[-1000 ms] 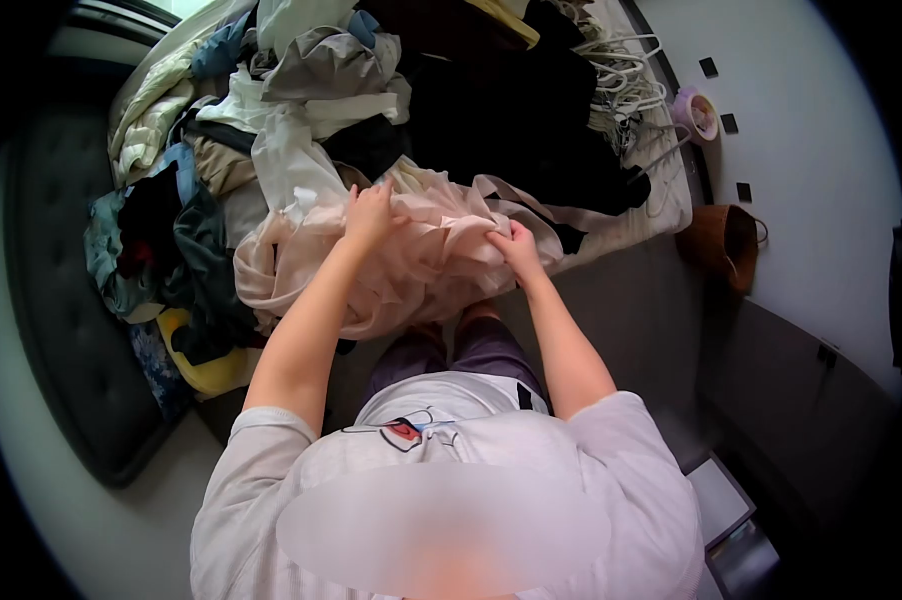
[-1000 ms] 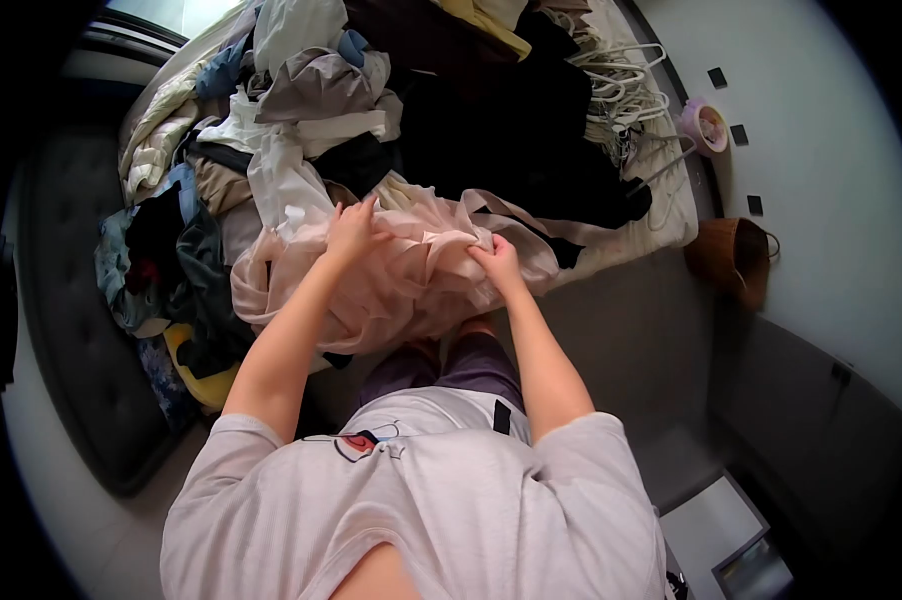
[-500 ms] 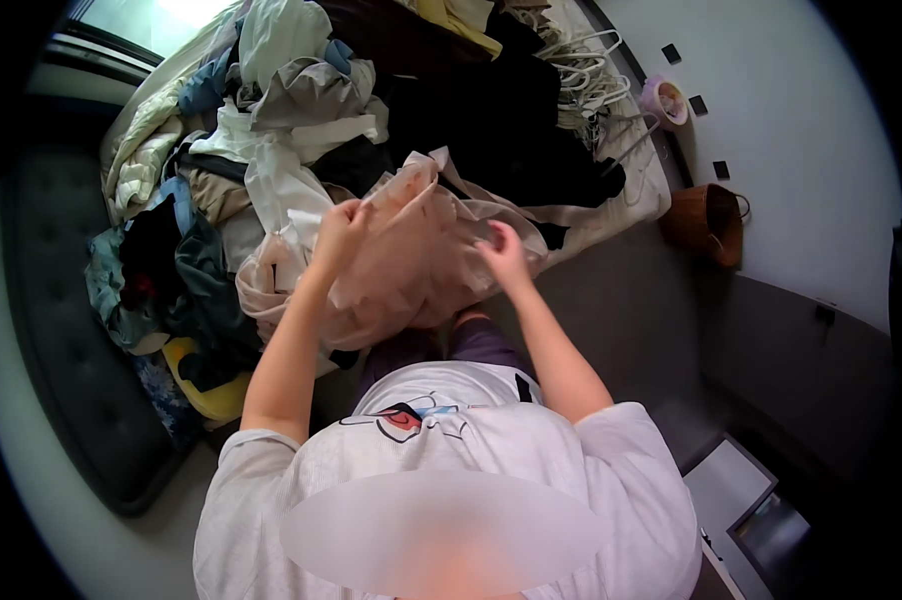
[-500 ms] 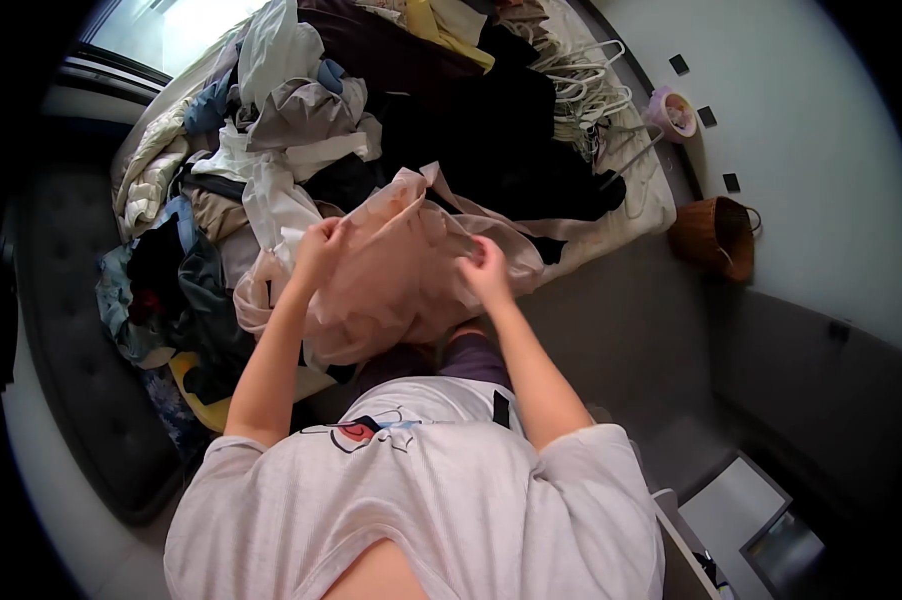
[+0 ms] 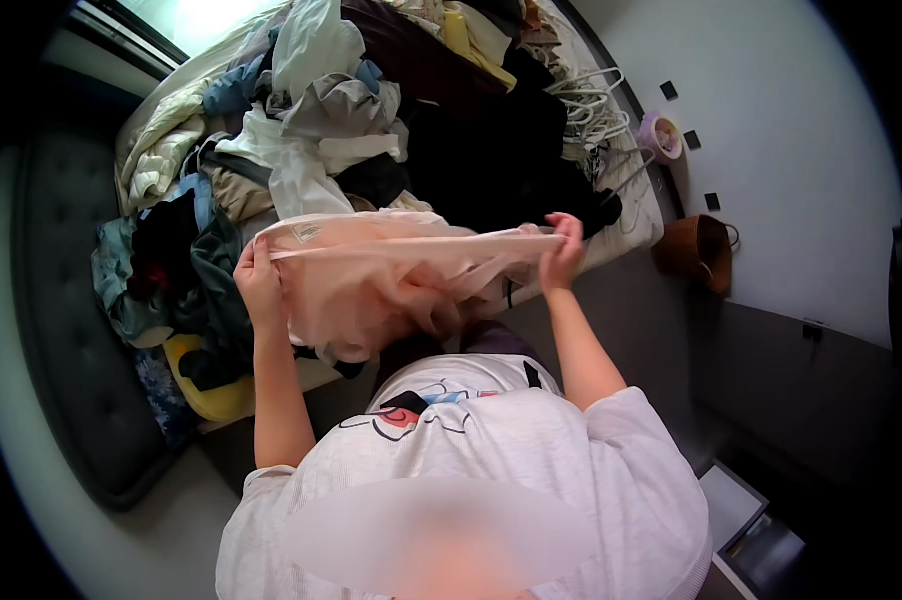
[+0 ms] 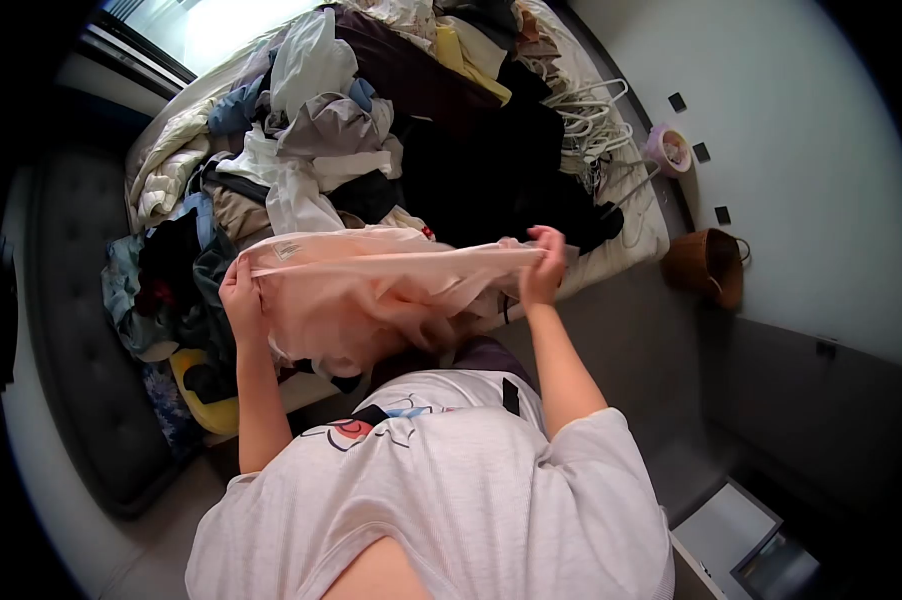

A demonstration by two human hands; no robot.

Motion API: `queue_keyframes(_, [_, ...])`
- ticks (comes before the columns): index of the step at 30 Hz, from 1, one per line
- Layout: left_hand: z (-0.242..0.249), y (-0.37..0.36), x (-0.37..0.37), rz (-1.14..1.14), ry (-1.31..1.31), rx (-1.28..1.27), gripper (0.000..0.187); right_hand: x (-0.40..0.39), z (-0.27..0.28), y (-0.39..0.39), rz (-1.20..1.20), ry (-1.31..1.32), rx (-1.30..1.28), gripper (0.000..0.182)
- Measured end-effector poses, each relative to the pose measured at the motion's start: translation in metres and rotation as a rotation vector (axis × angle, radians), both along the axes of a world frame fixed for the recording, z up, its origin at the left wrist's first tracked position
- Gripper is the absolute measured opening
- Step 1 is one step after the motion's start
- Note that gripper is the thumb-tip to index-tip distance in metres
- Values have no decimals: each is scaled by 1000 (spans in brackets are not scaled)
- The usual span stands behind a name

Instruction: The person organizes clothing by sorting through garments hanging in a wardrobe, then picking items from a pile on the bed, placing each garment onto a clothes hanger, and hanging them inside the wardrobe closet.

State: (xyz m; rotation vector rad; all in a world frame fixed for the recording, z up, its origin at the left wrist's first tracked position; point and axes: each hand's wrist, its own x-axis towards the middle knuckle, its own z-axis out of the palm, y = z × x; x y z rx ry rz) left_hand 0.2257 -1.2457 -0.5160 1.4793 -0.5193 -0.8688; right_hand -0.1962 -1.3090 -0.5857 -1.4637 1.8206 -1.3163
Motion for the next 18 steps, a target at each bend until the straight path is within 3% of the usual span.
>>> queue_keyframes(3, [3,5,-6,129,-65,-17,25,-62,3,-9,-249,110,-196,26])
queue_keyframes(5, [-3,1,-10,272,-4,-45,26,-85,25,-8,-298,-16,-241,26])
queue_keyframes(7, [-11,-1,4,341,32,-51,25,-128,18,-5,-432,255,-207,23])
queue_keyframes(8, [-10,-5,3,347,27,-40,25,-137,25,3,-367,511,-199,19])
queue_keyframes(11, [-1,-16,-7,282,199,-39,24,-161,8,33,157,605,18,11])
queue_keyframes(13, [17,-25,-27,192,221,-27,25,-164,-24,60,512,663,333,16])
queue_keyframes(15, [23,-35,-47,131,96,-20,26,-166,-57,78,897,793,910,23])
queue_keyframes(17, [39,-45,-77,75,72,3,27,-194,-108,88,822,745,1377,29])
queue_keyframes(18, [55,-47,-96,32,84,9,27,-209,-116,82,742,788,1375,30])
